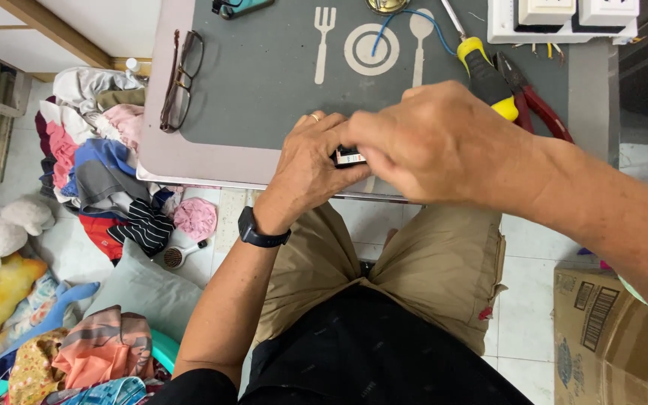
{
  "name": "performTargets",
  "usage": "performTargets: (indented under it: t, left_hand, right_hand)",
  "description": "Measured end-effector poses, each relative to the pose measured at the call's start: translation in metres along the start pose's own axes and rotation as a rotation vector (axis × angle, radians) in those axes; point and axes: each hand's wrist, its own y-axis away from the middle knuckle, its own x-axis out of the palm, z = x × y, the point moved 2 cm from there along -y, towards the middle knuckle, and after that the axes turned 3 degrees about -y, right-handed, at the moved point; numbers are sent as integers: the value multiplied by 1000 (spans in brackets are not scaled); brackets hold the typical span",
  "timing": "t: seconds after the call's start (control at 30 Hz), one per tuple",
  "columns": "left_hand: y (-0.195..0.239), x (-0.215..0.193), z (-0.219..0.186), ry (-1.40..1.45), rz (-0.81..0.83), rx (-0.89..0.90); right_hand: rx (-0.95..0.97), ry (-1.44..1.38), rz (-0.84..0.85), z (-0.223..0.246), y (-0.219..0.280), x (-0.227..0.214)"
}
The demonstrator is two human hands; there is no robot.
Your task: The person uses a blue screwdriver and a yellow screwdriver to tighten screws on a small black electrical component placed on a gray mat. The person switches between the two tools to adjust the component.
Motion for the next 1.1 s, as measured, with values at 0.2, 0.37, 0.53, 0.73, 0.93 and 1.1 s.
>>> performTargets:
  t: [0.2, 0.37, 0.53, 0.73, 0.93, 1.1]
  left_hand:
    - [-1, -2, 1, -12, 25, 30]
    - [-2, -2, 2, -44, 31, 30]
    - [-2, -1, 3, -57, 44, 21]
    - [-2, -1, 3, -56, 28, 30]
    - [-3, -3, 1, -44, 42, 30]
    - [-3, -3, 0, -50, 36, 29]
  right_hand:
    - [-14, -213, 146, -2, -4, -21]
    - [430, -200, 109, -18, 17, -25]
    - [560, -188, -99, -26, 31, -30]
    - [524, -188, -72, -24, 31, -11]
    - [505, -122, -59, -26, 30, -7]
    - [449, 158, 45, -24, 25, -2]
